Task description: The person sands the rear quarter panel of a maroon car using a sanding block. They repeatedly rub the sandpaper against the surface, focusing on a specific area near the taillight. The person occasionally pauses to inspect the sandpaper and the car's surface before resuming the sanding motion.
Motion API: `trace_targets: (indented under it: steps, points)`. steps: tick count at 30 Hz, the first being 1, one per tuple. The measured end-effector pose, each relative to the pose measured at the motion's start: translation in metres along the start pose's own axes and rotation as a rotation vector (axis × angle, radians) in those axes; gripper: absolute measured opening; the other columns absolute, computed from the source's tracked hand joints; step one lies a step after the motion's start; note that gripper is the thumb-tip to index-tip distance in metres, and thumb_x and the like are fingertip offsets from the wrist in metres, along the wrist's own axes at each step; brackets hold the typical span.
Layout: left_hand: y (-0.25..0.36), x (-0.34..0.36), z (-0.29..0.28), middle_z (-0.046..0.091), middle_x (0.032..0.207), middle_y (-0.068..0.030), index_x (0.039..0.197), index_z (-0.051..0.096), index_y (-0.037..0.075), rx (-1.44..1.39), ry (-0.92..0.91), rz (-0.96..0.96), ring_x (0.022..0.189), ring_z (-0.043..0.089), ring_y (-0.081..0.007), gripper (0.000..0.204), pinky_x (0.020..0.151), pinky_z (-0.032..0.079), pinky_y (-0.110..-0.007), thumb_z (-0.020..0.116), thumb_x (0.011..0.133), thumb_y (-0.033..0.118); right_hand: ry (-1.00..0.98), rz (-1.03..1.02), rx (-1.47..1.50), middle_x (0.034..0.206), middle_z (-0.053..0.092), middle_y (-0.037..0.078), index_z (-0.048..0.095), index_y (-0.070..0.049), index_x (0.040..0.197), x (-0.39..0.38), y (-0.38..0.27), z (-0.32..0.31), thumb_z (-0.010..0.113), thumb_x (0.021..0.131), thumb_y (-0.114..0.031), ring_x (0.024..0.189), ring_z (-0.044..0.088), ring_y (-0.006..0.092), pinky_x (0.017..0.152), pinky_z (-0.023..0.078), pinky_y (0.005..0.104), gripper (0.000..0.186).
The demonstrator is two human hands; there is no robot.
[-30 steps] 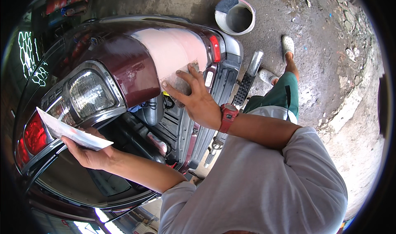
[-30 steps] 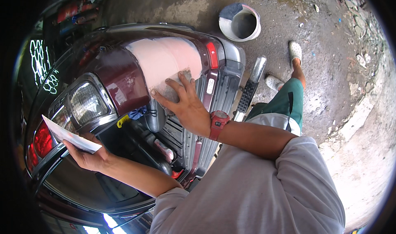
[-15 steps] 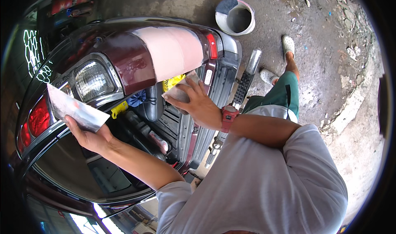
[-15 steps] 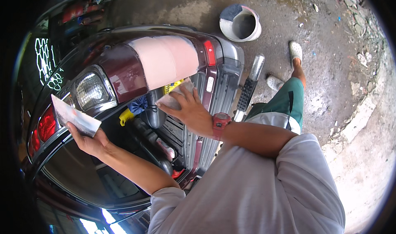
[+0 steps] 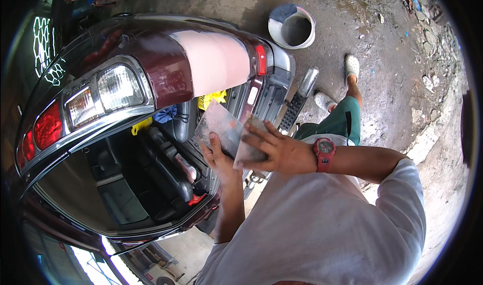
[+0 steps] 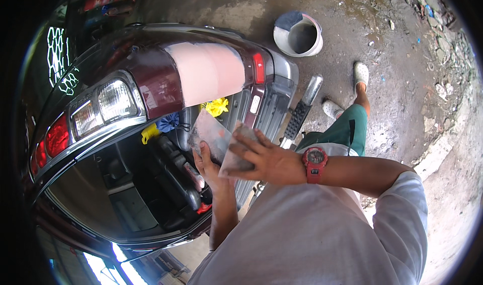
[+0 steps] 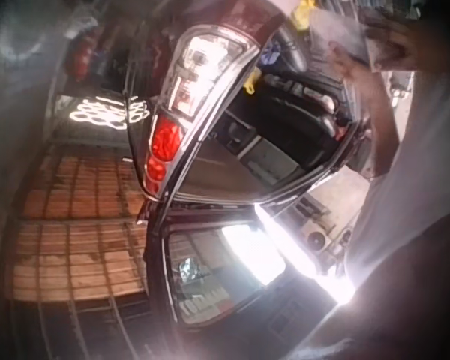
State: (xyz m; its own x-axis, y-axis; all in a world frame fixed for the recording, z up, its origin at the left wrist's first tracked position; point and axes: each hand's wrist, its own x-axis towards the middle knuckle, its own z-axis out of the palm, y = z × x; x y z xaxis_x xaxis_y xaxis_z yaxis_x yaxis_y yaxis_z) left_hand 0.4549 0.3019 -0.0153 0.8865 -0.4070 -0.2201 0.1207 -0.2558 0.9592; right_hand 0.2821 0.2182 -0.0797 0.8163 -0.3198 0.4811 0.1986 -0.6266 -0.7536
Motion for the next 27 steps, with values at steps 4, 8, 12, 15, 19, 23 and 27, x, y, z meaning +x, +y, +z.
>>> trace_targets:
  steps: [4,8,12,15,19,23,27]
  points:
    - [-0.001,0.006,-0.002,0.06,0.133,-0.0153,0.142,0.052,0.004,-0.013,-0.072,-0.153,0.122,0.062,-0.0301,0.043,0.104,0.052,-0.045,0.06,0.102,0.019,-0.184,0.202,-0.153,0.147,0.041,0.022,0.039,-0.03,0.154,-0.025,0.05,0.004,0.057,0.094,-0.015,0.146,0.036,0.0449,0.103,0.045,0.0702,0.064]
    - [-0.003,0.004,-0.005,0.062,0.131,-0.0121,0.14,0.053,0.004,-0.1,-0.115,-0.376,0.12,0.063,-0.0271,0.041,0.104,0.051,-0.043,0.059,0.102,0.016,0.282,0.458,0.335,0.133,0.055,0.019,0.043,-0.023,0.151,0.0,0.119,-0.035,0.053,0.09,-0.001,0.13,0.054,0.0404,0.103,0.05,0.0492,0.066]
    - [-0.012,-0.009,0.005,0.064,0.129,-0.0102,0.139,0.054,0.002,-0.115,-0.23,-0.474,0.118,0.063,-0.0239,0.038,0.104,0.051,-0.041,0.057,0.102,0.013,0.426,0.432,0.394,0.135,0.06,0.02,0.059,-0.015,0.139,0.084,0.201,-0.077,0.051,0.091,-0.002,0.126,0.057,0.0387,0.106,0.046,0.0438,0.05]
    - [-0.014,-0.024,0.018,0.064,0.13,-0.01,0.138,0.055,0.002,-0.143,-0.26,-0.529,0.119,0.063,-0.0227,0.036,0.105,0.051,-0.04,0.057,0.103,0.012,0.29,0.459,0.438,0.135,0.063,0.022,0.066,-0.013,0.134,0.153,0.237,-0.099,0.049,0.087,-0.006,0.124,0.059,0.0387,0.106,0.046,0.0417,0.05]
    - [-0.014,-0.031,0.025,0.063,0.13,-0.0109,0.138,0.054,0.002,-0.146,-0.229,-0.532,0.12,0.062,-0.0244,0.038,0.105,0.05,-0.04,0.06,0.102,0.014,0.139,0.513,0.336,0.133,0.066,0.021,0.068,-0.01,0.134,0.224,0.277,-0.093,0.049,0.083,-0.01,0.122,0.062,0.0371,0.105,0.047,0.0387,0.054]
    - [-0.015,-0.033,0.025,0.064,0.128,-0.0105,0.137,0.054,0.003,-0.176,-0.185,-0.486,0.117,0.063,-0.0239,0.038,0.104,0.049,-0.039,0.06,0.102,0.015,-0.011,0.515,0.379,0.133,0.066,0.021,0.068,-0.009,0.133,0.248,0.273,-0.095,0.05,0.083,-0.011,0.121,0.063,0.0359,0.104,0.048,0.0392,0.053]
    - [-0.018,-0.03,0.022,0.064,0.127,-0.0101,0.138,0.053,0.002,-0.183,-0.157,-0.489,0.117,0.063,-0.0239,0.038,0.103,0.05,-0.038,0.06,0.103,0.014,-0.013,0.456,0.454,0.129,0.069,0.018,0.069,-0.01,0.131,0.232,0.269,-0.087,0.049,0.086,-0.01,0.118,0.065,0.0351,0.103,0.049,0.0398,0.05]
